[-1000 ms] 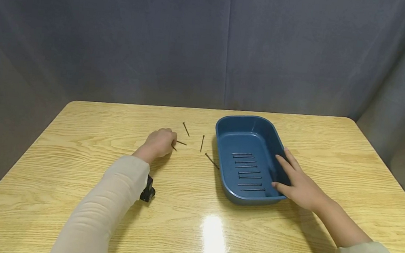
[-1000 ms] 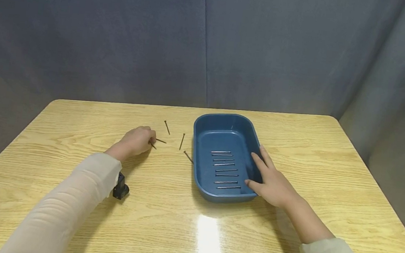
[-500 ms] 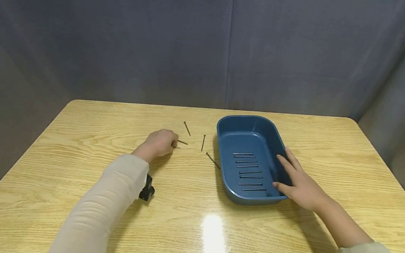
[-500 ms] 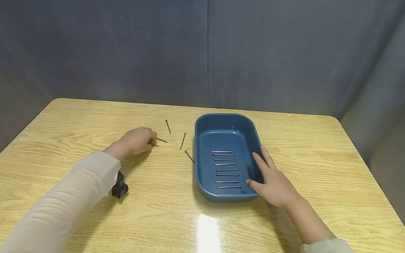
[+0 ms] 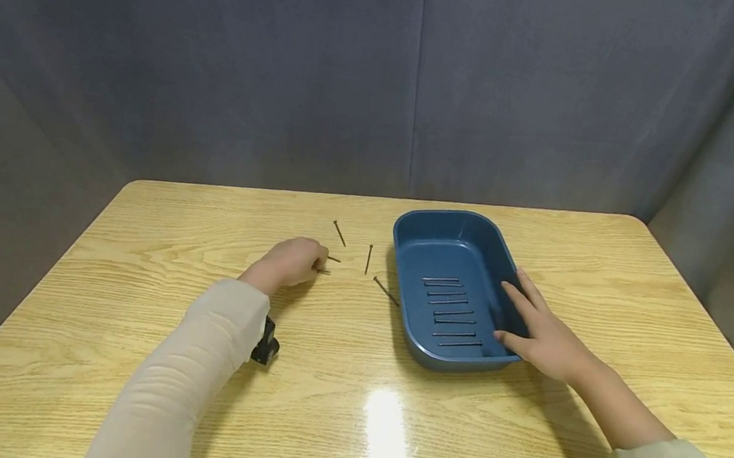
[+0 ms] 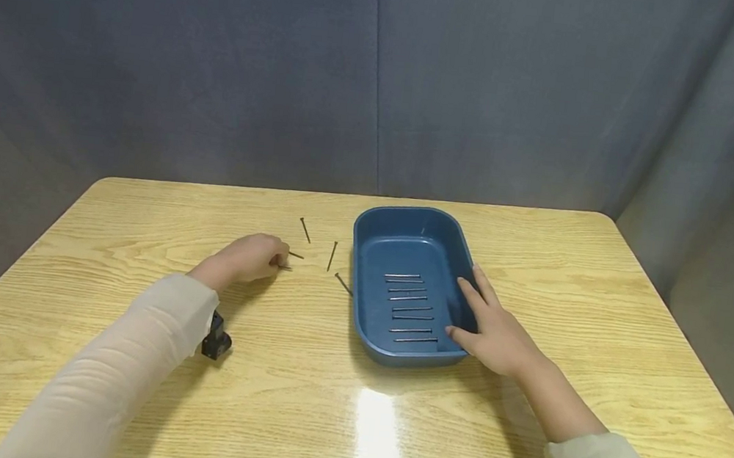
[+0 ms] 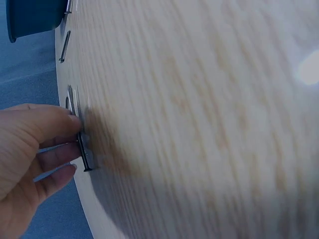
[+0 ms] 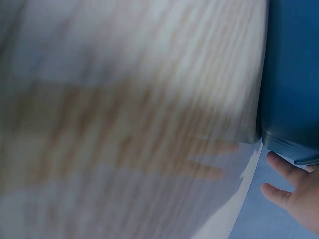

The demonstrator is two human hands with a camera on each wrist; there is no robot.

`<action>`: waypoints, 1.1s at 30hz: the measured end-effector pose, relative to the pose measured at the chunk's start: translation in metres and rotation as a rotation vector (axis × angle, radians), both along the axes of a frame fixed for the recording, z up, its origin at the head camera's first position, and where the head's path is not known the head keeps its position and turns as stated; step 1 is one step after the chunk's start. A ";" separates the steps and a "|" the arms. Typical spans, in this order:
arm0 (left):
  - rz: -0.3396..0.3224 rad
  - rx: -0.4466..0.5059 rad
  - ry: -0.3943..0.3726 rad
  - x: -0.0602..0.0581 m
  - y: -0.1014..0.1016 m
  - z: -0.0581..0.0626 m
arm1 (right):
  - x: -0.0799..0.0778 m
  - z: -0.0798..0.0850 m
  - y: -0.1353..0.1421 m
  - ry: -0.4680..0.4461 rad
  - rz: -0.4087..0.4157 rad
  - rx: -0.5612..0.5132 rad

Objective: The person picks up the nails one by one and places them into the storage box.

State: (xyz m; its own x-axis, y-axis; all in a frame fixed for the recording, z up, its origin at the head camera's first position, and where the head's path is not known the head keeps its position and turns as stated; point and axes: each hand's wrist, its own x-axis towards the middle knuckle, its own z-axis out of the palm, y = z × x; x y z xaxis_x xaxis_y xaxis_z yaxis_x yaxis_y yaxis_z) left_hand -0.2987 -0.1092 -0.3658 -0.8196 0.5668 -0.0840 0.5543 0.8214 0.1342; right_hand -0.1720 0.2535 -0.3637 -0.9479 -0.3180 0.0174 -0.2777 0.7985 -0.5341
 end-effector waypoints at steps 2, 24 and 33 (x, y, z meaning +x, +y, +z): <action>-0.001 0.012 -0.006 0.000 0.000 0.000 | 0.000 0.000 0.000 0.000 0.001 -0.001; -0.065 0.374 -0.132 0.007 0.030 0.012 | 0.000 0.000 -0.001 0.001 0.003 -0.005; -0.065 0.479 -0.139 0.007 0.043 0.018 | 0.000 0.000 0.000 0.003 0.000 0.002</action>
State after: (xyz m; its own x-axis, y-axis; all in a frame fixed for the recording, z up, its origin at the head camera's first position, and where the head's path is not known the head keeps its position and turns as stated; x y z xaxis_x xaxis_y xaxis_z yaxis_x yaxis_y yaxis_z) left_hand -0.2919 -0.0658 -0.3481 -0.7808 0.6179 0.0921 0.5524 0.6139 0.5639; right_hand -0.1723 0.2534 -0.3641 -0.9479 -0.3180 0.0197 -0.2793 0.7998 -0.5313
